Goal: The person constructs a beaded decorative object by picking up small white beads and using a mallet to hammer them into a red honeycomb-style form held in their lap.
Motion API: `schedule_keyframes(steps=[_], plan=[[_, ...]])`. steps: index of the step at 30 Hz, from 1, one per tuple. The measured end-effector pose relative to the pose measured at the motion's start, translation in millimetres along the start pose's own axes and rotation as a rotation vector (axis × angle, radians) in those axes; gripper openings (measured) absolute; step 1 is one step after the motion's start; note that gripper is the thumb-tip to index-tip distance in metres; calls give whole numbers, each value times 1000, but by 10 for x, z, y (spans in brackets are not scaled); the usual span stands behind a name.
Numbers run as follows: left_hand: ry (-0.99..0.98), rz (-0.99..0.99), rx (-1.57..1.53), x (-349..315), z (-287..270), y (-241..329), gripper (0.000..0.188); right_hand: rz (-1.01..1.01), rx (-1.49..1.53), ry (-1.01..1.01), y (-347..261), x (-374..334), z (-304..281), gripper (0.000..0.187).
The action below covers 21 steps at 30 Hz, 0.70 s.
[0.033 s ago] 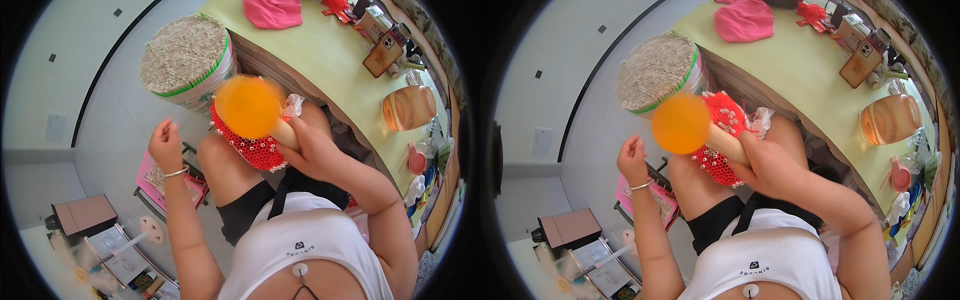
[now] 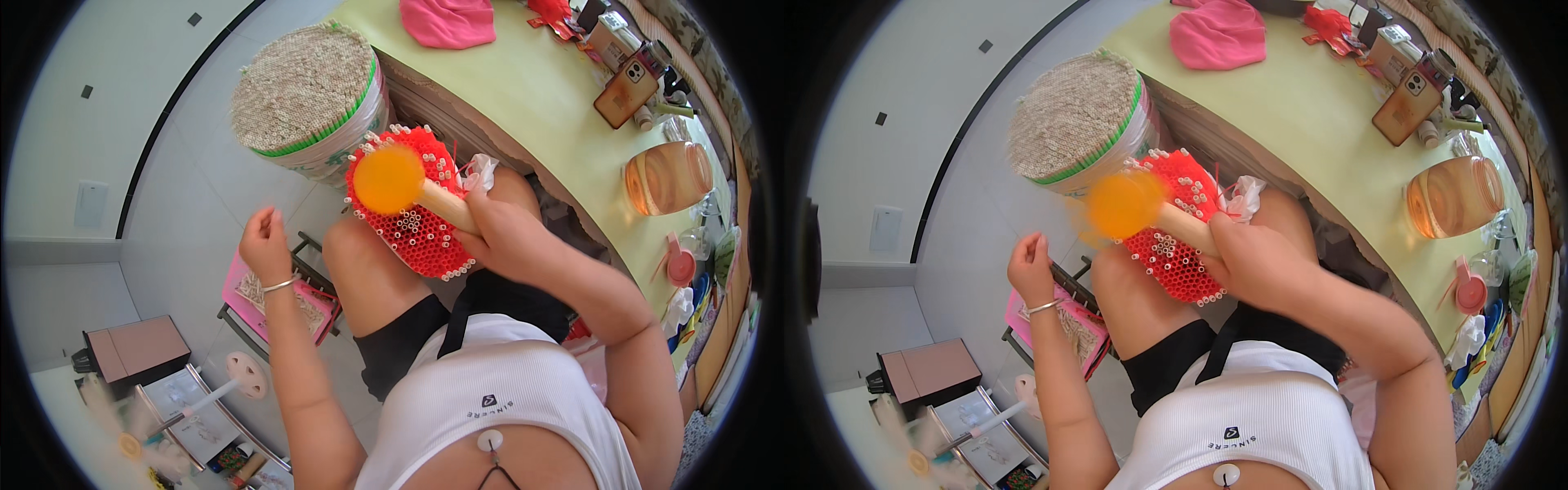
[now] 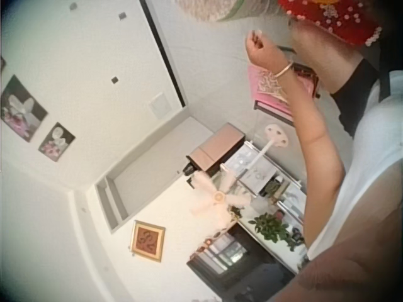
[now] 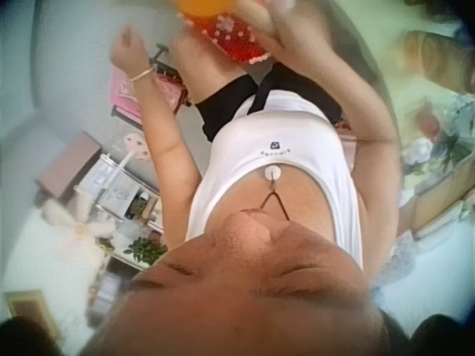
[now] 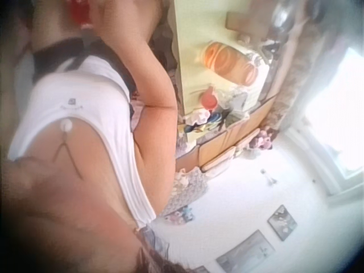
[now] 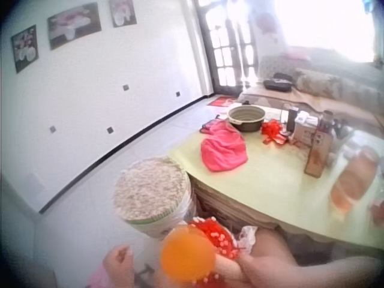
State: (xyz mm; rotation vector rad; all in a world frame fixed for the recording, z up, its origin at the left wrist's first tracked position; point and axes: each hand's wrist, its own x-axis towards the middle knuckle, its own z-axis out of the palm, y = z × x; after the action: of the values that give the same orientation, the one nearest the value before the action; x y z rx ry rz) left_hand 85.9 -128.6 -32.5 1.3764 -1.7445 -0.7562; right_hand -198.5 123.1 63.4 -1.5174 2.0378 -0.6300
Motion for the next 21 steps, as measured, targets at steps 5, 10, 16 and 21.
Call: schedule_keyframes(steps=[5, 10, 16, 21], plan=[[-357, -187, 852, -282, -627, -1495, 24, 173, 56, -143, -194, 79, -279, 32], [-998, -170, 1220, -899, -976, -3053, 34, 77, 299, 4, -254, -56, -204, 30], [-666, -480, 931, -1114, -545, -2737, 39, 407, 478, -20, -100, -201, -14, 24], [-272, -434, 777, -1089, -407, -2361, 32, 427, 470, -2, 0, -270, 87, 26]])
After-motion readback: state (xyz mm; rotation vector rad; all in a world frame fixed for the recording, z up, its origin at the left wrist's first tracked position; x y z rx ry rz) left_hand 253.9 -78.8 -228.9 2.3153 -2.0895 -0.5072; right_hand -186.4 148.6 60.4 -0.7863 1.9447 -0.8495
